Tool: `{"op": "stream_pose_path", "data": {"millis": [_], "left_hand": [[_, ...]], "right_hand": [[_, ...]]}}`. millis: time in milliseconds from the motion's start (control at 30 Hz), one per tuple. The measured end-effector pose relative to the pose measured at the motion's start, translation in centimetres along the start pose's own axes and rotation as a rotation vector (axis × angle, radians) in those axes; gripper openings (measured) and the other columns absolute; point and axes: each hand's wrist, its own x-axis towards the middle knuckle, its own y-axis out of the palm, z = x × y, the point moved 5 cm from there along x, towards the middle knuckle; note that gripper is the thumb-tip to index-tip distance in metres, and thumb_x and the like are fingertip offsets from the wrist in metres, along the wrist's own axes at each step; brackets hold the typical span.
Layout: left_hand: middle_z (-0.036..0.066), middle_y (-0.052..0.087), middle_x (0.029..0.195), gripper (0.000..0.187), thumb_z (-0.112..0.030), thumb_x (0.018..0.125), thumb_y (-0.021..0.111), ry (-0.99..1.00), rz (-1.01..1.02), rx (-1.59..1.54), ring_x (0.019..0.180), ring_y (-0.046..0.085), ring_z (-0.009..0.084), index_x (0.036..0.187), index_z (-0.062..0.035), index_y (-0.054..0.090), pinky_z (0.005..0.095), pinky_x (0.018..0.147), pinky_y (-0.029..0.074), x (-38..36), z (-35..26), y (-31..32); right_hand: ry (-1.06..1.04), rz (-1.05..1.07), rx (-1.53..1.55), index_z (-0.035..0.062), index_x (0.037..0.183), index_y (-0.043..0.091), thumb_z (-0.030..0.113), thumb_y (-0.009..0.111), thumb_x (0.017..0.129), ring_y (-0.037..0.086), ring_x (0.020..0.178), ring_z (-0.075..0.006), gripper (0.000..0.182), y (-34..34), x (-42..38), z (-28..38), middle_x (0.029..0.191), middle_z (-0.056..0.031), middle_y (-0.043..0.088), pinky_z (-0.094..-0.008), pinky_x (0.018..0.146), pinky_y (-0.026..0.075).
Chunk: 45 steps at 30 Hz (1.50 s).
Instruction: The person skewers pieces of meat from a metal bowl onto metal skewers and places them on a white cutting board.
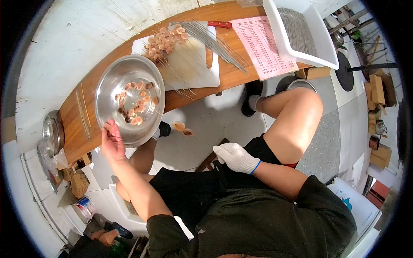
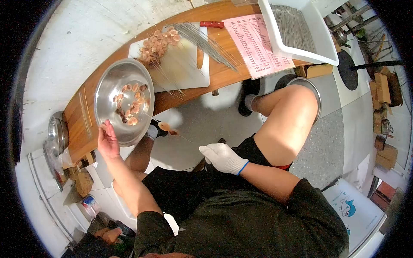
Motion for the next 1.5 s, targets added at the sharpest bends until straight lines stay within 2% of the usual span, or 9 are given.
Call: {"op": "stream_pose_path", "data": {"millis": [133, 233, 267, 300, 433, 467, 967, 1167, 1500], "left_hand": [[0.017, 0.062, 0.119, 0.029, -0.018, 0.105, 0.042, -0.053, 0.056, -0.029, 0.122, 0.057, 0.0294, 0.117, 0.0066, 0.052, 0.0396, 0.101, 0.052, -3.5, 2.7, 3.3], [0.018, 0.06, 0.125, 0.027, -0.019, 0.105, 0.042, -0.107, 0.211, -0.105, 0.123, 0.056, 0.0284, 0.114, 0.0046, 0.053, 0.0392, 0.101, 0.051, -4.6, 4.7, 4.1], [0.018, 0.06, 0.126, 0.027, -0.019, 0.105, 0.042, -0.114, 0.24, -0.097, 0.124, 0.056, 0.0278, 0.113, 0.0041, 0.053, 0.0393, 0.101, 0.051, -5.1, 5.3, 4.6], [0.019, 0.06, 0.126, 0.026, -0.019, 0.105, 0.042, -0.12, 0.267, -0.087, 0.124, 0.056, 0.0272, 0.113, 0.0036, 0.054, 0.0394, 0.101, 0.051, -5.8, 5.9, 5.0], [0.013, 0.06, 0.123, 0.025, -0.024, 0.103, 0.048, -0.139, 0.101, -0.028, 0.121, 0.056, 0.0249, 0.112, -0.0014, 0.055, 0.0397, 0.1, 0.049, -8.4, 7.4, 6.9], [0.012, 0.06, 0.124, 0.028, -0.025, 0.102, 0.05, -0.141, 0.16, -0.031, 0.119, 0.057, 0.0251, 0.117, -0.0024, 0.055, 0.0403, 0.1, 0.047, -8.1, 7.8, 6.4], [0.013, 0.063, 0.121, 0.029, -0.026, 0.103, 0.051, -0.098, 0.128, 0.014, 0.109, 0.062, 0.0232, 0.119, -0.0021, 0.056, 0.0366, 0.093, 0.052, -9.4, 8.4, 7.6], [0.013, 0.063, 0.119, 0.028, -0.026, 0.103, 0.051, -0.129, 0.201, -0.032, 0.108, 0.061, 0.0223, 0.116, -0.0012, 0.057, 0.0367, 0.094, 0.051, -8.9, 8.4, 6.8], [0.015, 0.061, 0.119, 0.031, -0.024, 0.102, 0.053, -0.101, 0.138, 0.013, 0.104, 0.059, 0.0214, 0.117, 0.0024, 0.056, 0.0366, 0.093, 0.049, -8.6, 8.9, 6.5]], "right_hand": [[0.009, 0.038, -0.067, -0.0013, 0.071, 0.058, 0.039, 0.046, 0.102, 0.058, 0.063, -0.0274, 0.052, 0.6, -0.2, 0.5, 0.066, -0.0163, 0.06, -0.0387, 0.066, 0.048], [-0.071, 0.021, -0.185, -0.0032, 0.074, 0.059, 0.039, 0.045, 0.101, 0.059, 0.067, -0.0371, 0.052, 0.8, -0.5, 1.4, 0.071, -0.0229, 0.06, -0.0427, 0.069, 0.048], [-0.044, 0.045, -0.189, -0.0039, 0.077, 0.059, 0.039, 0.044, 0.101, 0.059, 0.074, -0.045, 0.052, 0.7, -0.7, 1.9, 0.077, -0.0268, 0.06, -0.046, 0.071, 0.048], [-0.063, 0.037, -0.216, -0.0039, 0.077, 0.059, 0.039, 0.043, 0.101, 0.059, 0.075, -0.0453, 0.052, 0.7, -0.7, 1.9, 0.077, -0.0269, 0.06, -0.0464, 0.071, 0.048], [-0.13, 0.014, -0.286, -0.0032, 0.077, 0.06, 0.039, 0.043, 0.101, 0.06, 0.079, -0.0469, 0.052, 0.7, -0.9, 1.5, 0.078, -0.0276, 0.061, -0.0489, 0.071, 0.047], [-0.136, 0.003, -0.287, -0.0031, 0.076, 0.061, 0.04, 0.043, 0.101, 0.06, 0.078, -0.0469, 0.052, 0.6, -1.0, 1.6, 0.078, -0.0276, 0.061, -0.049, 0.071, 0.047], [-0.058, -0.014, -0.27, -0.0019, 0.074, 0.061, 0.043, 0.045, 0.1, 0.06, 0.076, -0.0468, 0.054, 0.3, -1.0, 0.4, 0.075, -0.0271, 0.06, -0.0483, 0.069, 0.048], [-0.045, -0.006, -0.296, -0.0016, 0.077, 0.063, 0.042, 0.045, 0.1, 0.061, 0.079, -0.0465, 0.053, 0.2, -1.2, 1.1, 0.078, -0.0269, 0.062, -0.0486, 0.072, 0.048], [-0.065, -0.012, -0.342, -0.0016, 0.078, 0.063, 0.041, 0.044, 0.101, 0.061, 0.08, -0.0462, 0.051, 0.0, -1.3, 1.9, 0.079, -0.0266, 0.062, -0.0488, 0.072, 0.049]]}}
